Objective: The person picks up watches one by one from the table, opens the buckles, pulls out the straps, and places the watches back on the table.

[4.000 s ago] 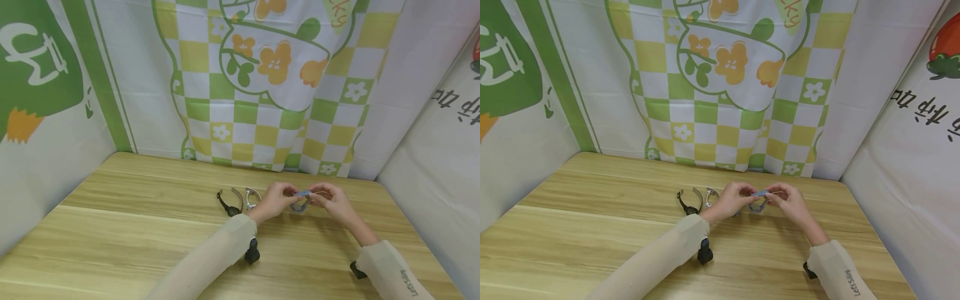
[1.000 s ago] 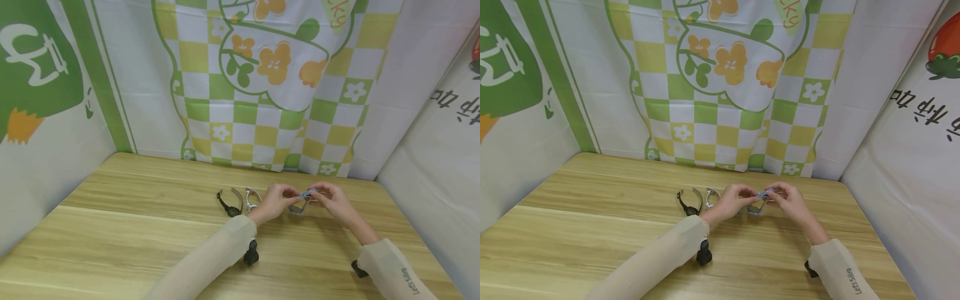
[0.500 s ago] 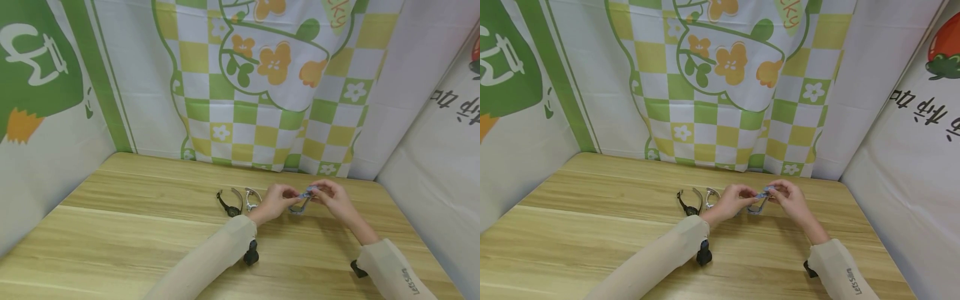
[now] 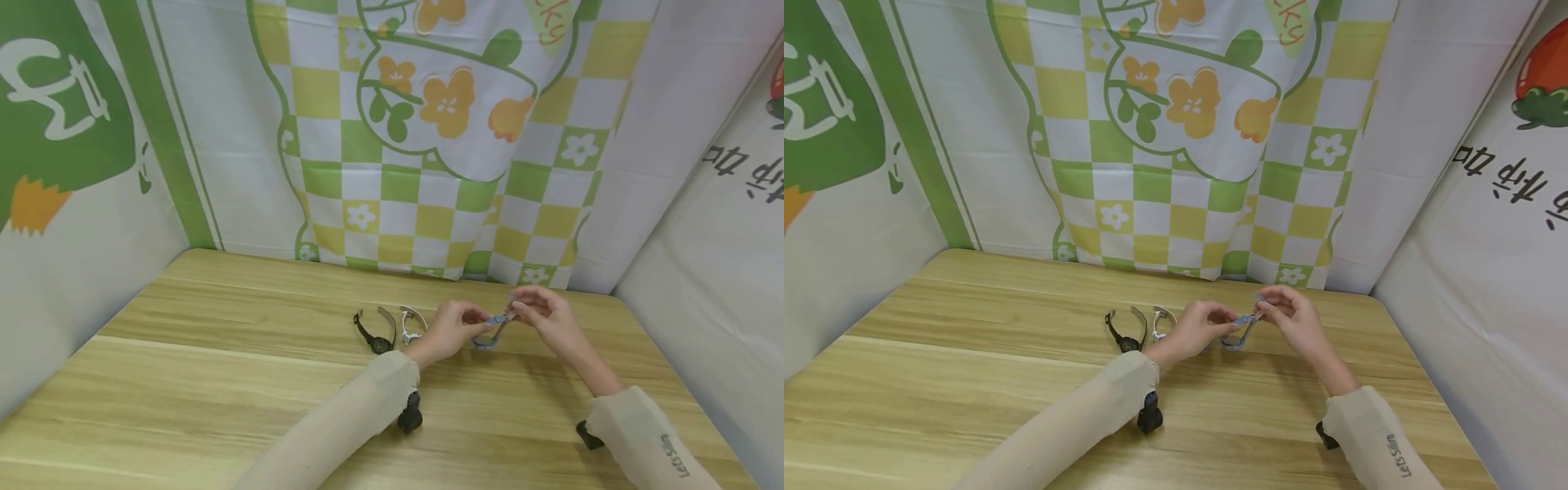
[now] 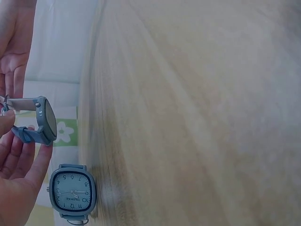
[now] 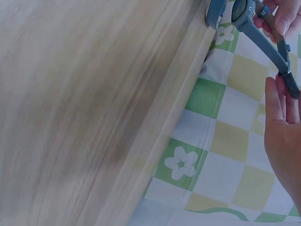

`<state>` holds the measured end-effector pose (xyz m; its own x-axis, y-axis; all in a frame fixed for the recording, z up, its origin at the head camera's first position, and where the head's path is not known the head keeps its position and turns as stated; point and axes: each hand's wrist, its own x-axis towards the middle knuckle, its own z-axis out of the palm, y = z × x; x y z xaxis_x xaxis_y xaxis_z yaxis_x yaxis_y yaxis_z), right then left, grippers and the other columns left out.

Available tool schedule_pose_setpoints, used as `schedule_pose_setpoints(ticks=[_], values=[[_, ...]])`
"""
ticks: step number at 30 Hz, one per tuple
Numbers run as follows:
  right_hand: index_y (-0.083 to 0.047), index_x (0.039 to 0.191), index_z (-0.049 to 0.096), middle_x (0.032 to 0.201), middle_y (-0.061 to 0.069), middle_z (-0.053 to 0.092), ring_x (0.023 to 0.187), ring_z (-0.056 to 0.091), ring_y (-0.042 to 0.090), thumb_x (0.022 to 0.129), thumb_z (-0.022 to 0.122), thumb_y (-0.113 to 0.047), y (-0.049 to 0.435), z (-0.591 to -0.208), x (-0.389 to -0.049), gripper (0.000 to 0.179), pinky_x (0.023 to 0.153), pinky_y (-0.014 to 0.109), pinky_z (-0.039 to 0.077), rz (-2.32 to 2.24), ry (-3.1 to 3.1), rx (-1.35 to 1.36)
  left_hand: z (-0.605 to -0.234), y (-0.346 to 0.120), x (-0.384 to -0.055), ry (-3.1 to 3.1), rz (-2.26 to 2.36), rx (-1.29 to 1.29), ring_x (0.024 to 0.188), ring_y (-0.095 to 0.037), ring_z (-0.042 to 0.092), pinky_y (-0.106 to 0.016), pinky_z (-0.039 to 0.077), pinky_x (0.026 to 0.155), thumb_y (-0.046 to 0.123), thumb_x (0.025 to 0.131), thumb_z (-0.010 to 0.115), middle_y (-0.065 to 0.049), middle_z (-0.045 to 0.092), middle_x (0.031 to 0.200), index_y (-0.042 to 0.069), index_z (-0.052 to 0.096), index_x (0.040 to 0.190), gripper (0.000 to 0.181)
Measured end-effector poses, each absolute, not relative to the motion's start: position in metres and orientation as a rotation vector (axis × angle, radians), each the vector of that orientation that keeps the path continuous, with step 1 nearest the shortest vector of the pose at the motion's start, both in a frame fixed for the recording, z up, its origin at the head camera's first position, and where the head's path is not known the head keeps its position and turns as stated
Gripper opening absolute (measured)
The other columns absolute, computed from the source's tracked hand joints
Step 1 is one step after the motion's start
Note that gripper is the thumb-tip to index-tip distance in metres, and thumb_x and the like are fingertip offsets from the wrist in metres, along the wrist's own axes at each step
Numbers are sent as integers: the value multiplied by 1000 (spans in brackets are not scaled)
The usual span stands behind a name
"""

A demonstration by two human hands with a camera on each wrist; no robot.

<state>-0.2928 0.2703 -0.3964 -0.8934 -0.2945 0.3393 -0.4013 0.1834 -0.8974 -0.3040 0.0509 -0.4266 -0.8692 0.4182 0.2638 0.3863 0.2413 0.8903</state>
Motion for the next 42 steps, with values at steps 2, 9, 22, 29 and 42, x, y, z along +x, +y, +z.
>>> schedule_pose_setpoints(ticks=[2,9,22,29,42], values=[[6,127,61,103,-9,73,97,72,4,106,56,5,271,-395,-293,21,87,21,60,1828,-2345,695,-427,51,-304,2451,1747,796,91,-16,72,-18,54,75,8,99,75,-15,78,104,-3,77,109,15],[-4,129,63,104,-3,72,97,73,8,106,57,4,276,-393,-295,25,86,24,61,1806,-2322,712,-427,51,-305,2448,1743,801,91,-15,71,-18,54,76,8,100,74,-14,77,104,-3,77,109,15],[3,126,55,102,-8,74,95,74,6,106,55,8,276,-388,-294,20,83,24,62,1835,-2311,735,-425,51,-305,2455,1731,805,91,-13,68,-21,55,77,9,100,73,-11,75,104,0,73,125,27],[1,122,56,103,-9,73,97,75,7,105,56,8,276,-387,-294,18,82,25,63,1829,-2320,718,-424,52,-307,2437,1715,798,86,-9,64,-21,53,71,12,100,73,-7,72,100,4,72,129,30],[11,124,54,105,-9,74,99,72,2,107,55,5,274,-388,-292,18,81,26,63,1749,-2367,684,-423,60,-308,2416,1764,797,65,-6,58,-20,47,54,22,100,77,0,71,85,7,78,118,23]])
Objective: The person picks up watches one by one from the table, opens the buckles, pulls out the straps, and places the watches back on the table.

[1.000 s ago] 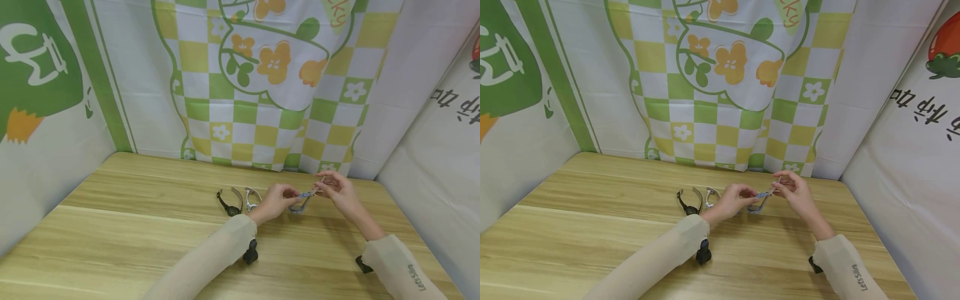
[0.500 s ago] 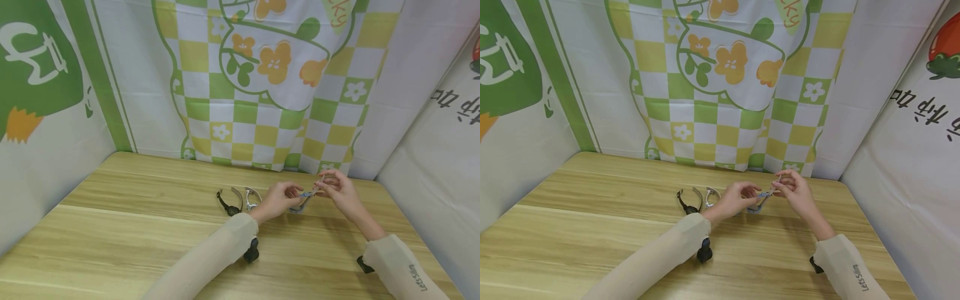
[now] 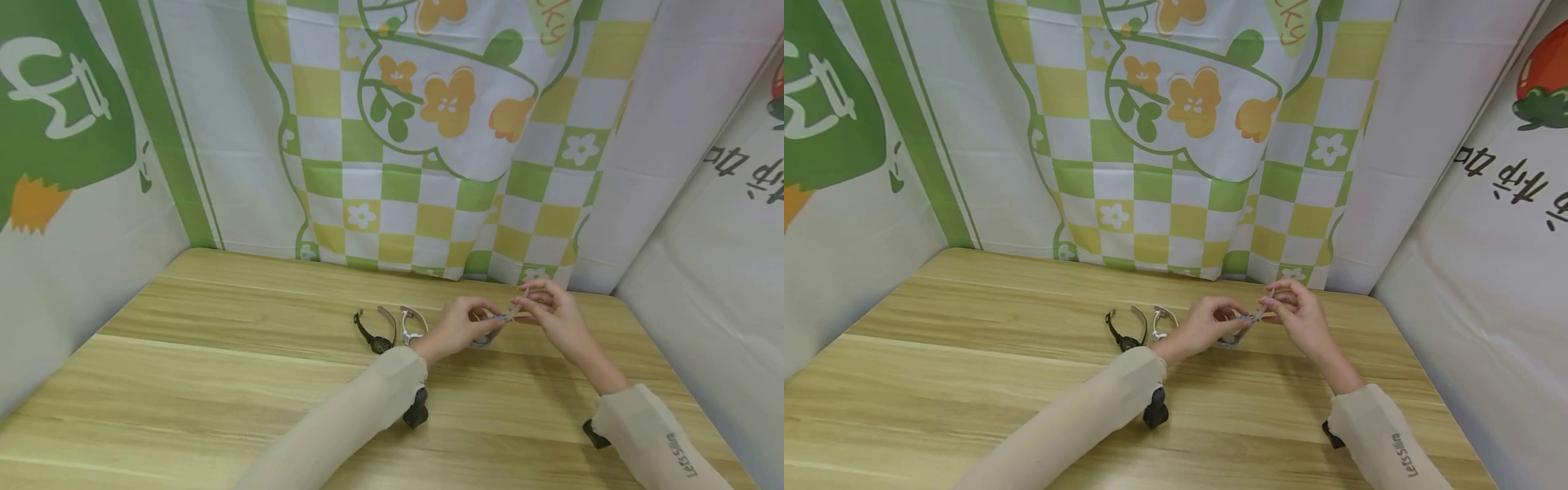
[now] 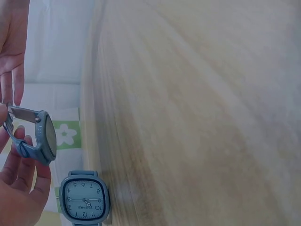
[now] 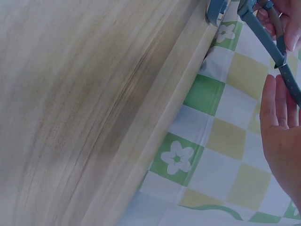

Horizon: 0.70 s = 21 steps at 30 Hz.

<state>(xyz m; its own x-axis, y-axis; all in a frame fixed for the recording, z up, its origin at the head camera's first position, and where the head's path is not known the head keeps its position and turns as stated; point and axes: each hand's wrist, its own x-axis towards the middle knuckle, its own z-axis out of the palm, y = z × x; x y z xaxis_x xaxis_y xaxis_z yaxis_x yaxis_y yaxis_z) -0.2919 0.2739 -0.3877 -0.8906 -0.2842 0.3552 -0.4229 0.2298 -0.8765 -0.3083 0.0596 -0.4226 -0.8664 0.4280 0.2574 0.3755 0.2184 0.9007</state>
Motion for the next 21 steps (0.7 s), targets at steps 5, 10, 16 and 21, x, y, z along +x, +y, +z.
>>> schedule_pose_setpoints(ticks=[5,10,16,21], values=[[5,122,58,104,-11,75,100,73,4,108,53,3,276,-389,-293,14,81,27,63,1818,-2331,665,-423,61,-309,2439,1756,800,65,-4,57,-19,45,55,22,100,76,-1,72,86,8,79,114,20],[3,122,58,104,-11,75,101,73,7,109,53,2,277,-389,-293,14,81,27,63,1837,-2321,656,-420,61,-308,2450,1724,804,73,-4,61,-19,49,60,21,101,74,-3,75,95,7,79,113,19],[0,121,59,105,-4,77,100,74,7,110,52,0,277,-391,-293,14,81,26,63,1901,-2277,672,-417,61,-307,2421,1723,790,82,-30,71,-20,50,57,18,103,72,-5,74,96,6,77,117,19],[-4,120,60,106,-3,77,102,74,9,110,52,-1,277,-391,-292,13,82,27,63,1971,-2247,658,-415,61,-307,2383,1712,803,84,-39,69,-21,48,56,16,104,70,-9,73,97,5,76,118,19]])
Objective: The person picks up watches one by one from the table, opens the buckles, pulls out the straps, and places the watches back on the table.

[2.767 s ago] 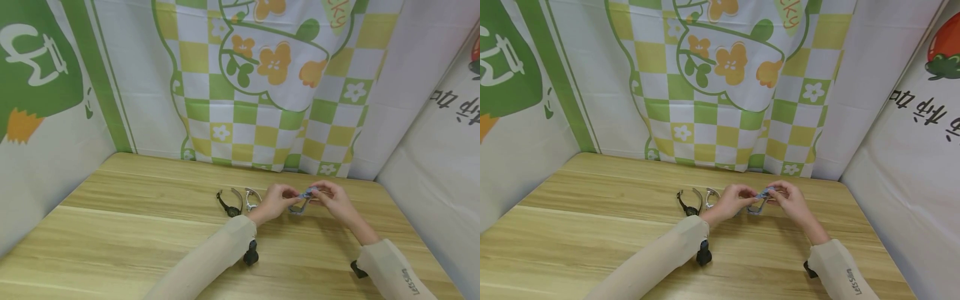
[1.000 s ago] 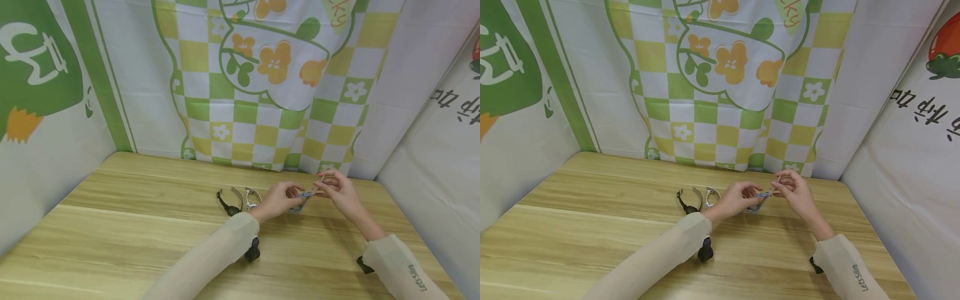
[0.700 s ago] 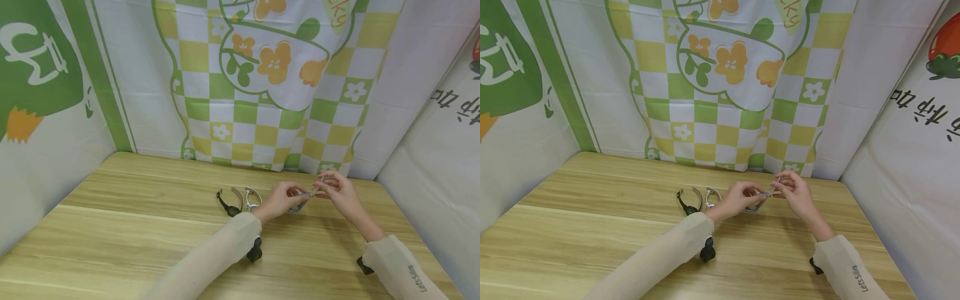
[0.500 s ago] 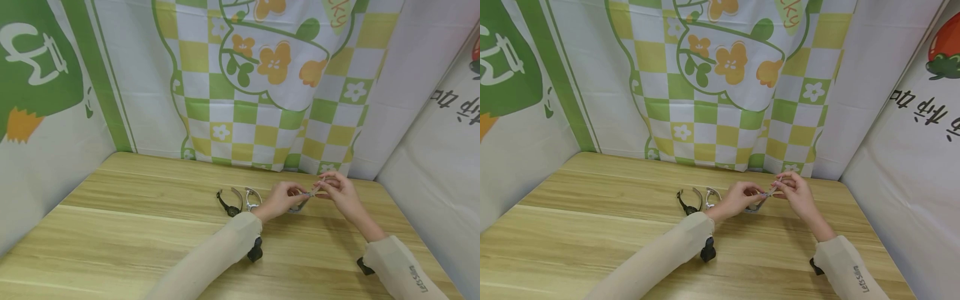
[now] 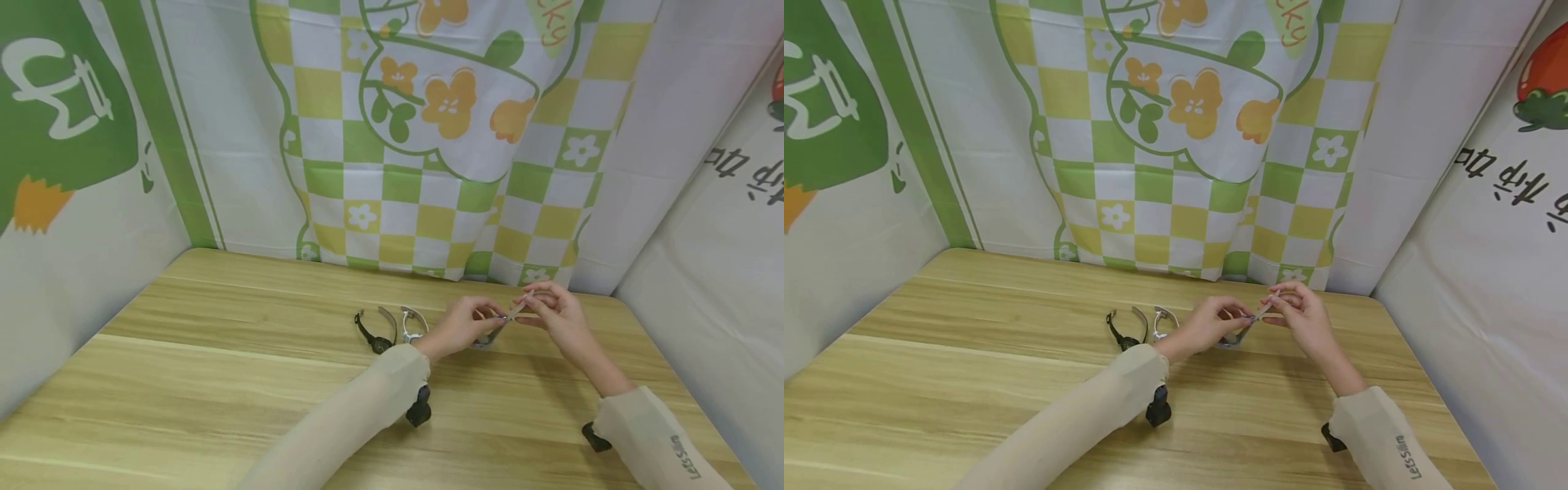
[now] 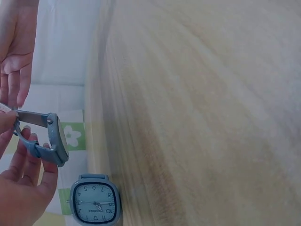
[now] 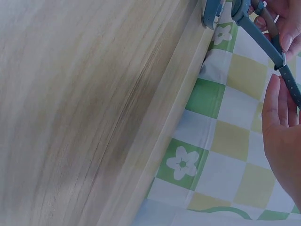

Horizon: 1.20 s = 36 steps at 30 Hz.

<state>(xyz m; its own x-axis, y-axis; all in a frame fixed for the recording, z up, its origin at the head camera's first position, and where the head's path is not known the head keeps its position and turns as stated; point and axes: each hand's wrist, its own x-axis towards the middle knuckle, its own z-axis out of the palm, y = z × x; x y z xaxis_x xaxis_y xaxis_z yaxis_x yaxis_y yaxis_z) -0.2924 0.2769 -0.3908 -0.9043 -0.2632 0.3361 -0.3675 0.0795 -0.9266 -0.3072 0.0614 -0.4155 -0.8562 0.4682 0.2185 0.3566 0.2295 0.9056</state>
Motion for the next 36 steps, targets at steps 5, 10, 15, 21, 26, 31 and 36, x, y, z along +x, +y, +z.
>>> schedule_pose_setpoints(ticks=[5,10,15,21,26,31,36], values=[[-5,119,60,106,-2,77,102,74,10,110,52,-2,277,-390,-292,13,84,28,63,1987,-2250,637,-413,62,-309,2334,1654,771,84,-35,67,-23,49,58,16,106,66,-5,68,96,7,73,121,19],[-7,117,62,105,-1,78,98,75,10,110,52,-1,277,-391,-293,14,83,28,63,2032,-2205,635,-409,62,-310,2311,1567,795,77,-17,58,-23,47,62,16,107,63,0,62,96,7,68,121,17],[-10,115,64,104,-3,78,97,75,10,109,53,-1,277,-393,-294,16,83,28,63,2053,-2164,649,-408,62,-310,2302,1542,821,65,-10,47,-23,42,58,14,108,62,1,59,96,9,64,116,10],[-13,114,64,104,-5,77,98,75,9,110,52,-1,279,-393,-295,17,83,28,63,2059,-2160,658,-410,61,-311,2283,1606,820,60,-10,48,-22,41,53,14,106,66,2,59,91,9,63,110,7],[-12,115,64,105,-2,78,97,75,11,110,54,-4,279,-393,-295,14,83,28,63,2076,-2144,658,-412,61,-311,2302,1678,825,62,-12,58,-21,45,53,13,102,72,3,62,87,6,69,109,10],[-13,114,65,105,-1,78,97,75,10,110,54,-4,280,-394,-295,16,83,28,63,2084,-2130,662,-413,61,-311,2354,1735,812,64,-10,63,-20,50,56,12,98,77,1,67,88,5,76,106,11],[-13,113,66,104,-1,78,97,75,10,109,54,-3,279,-393,-296,16,83,28,63,2093,-2121,657,-415,63,-311,2388,1747,778,68,-9,66,-20,53,58,12,96,80,-2,70,89,5,77,108,14]])
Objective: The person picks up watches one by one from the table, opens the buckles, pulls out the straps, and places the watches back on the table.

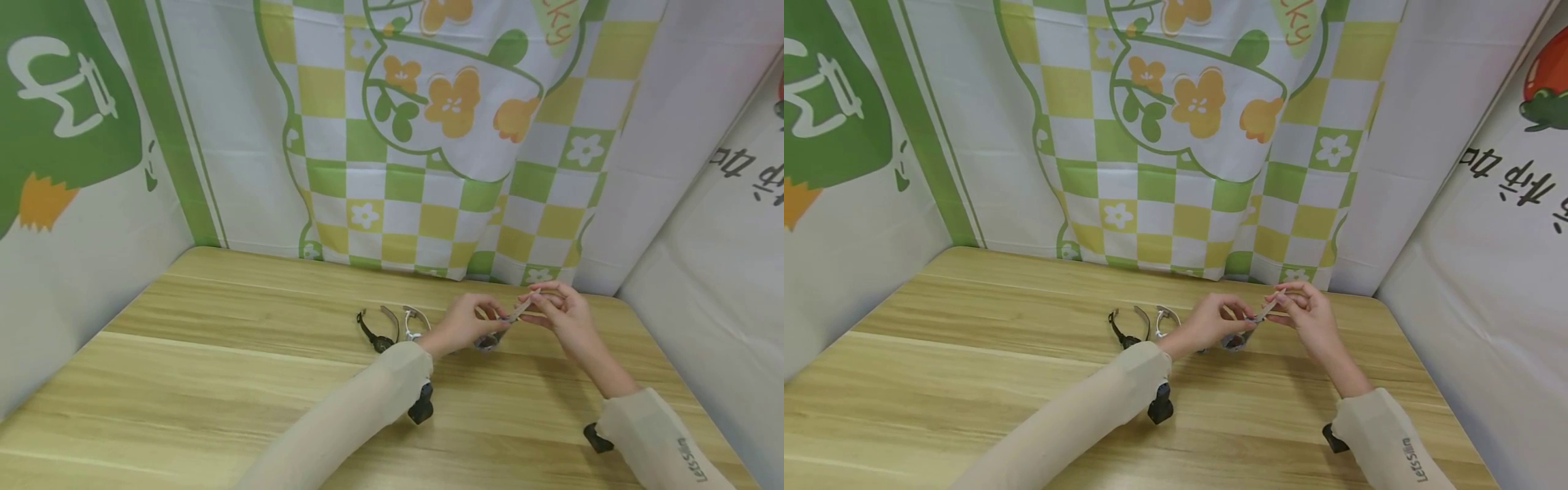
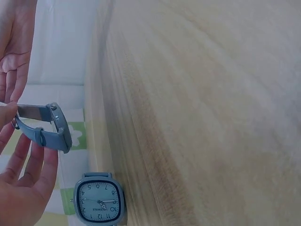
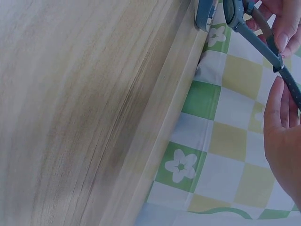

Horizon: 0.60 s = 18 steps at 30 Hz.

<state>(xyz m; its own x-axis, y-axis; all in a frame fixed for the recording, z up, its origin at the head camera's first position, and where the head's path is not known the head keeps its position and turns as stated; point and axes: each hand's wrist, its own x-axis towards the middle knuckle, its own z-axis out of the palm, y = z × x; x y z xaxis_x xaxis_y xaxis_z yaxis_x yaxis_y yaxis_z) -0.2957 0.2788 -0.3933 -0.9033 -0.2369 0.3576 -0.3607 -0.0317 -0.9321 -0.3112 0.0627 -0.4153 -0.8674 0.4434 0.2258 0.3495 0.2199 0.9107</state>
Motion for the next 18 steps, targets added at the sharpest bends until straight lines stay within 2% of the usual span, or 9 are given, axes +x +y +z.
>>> schedule_pose_setpoints(ticks=[6,18], values=[[-14,113,65,103,-2,79,97,76,10,109,54,-2,276,-392,-294,17,83,29,63,2083,-2130,662,-415,65,-310,2399,1714,745,69,-8,67,-20,55,61,10,96,78,-3,71,89,2,75,117,23],[-15,112,67,104,-3,79,96,76,11,110,53,-6,275,-392,-293,17,83,29,63,2081,-2111,663,-414,69,-307,2408,1714,744,65,-7,68,-21,57,59,14,98,77,0,70,88,2,79,110,17]])
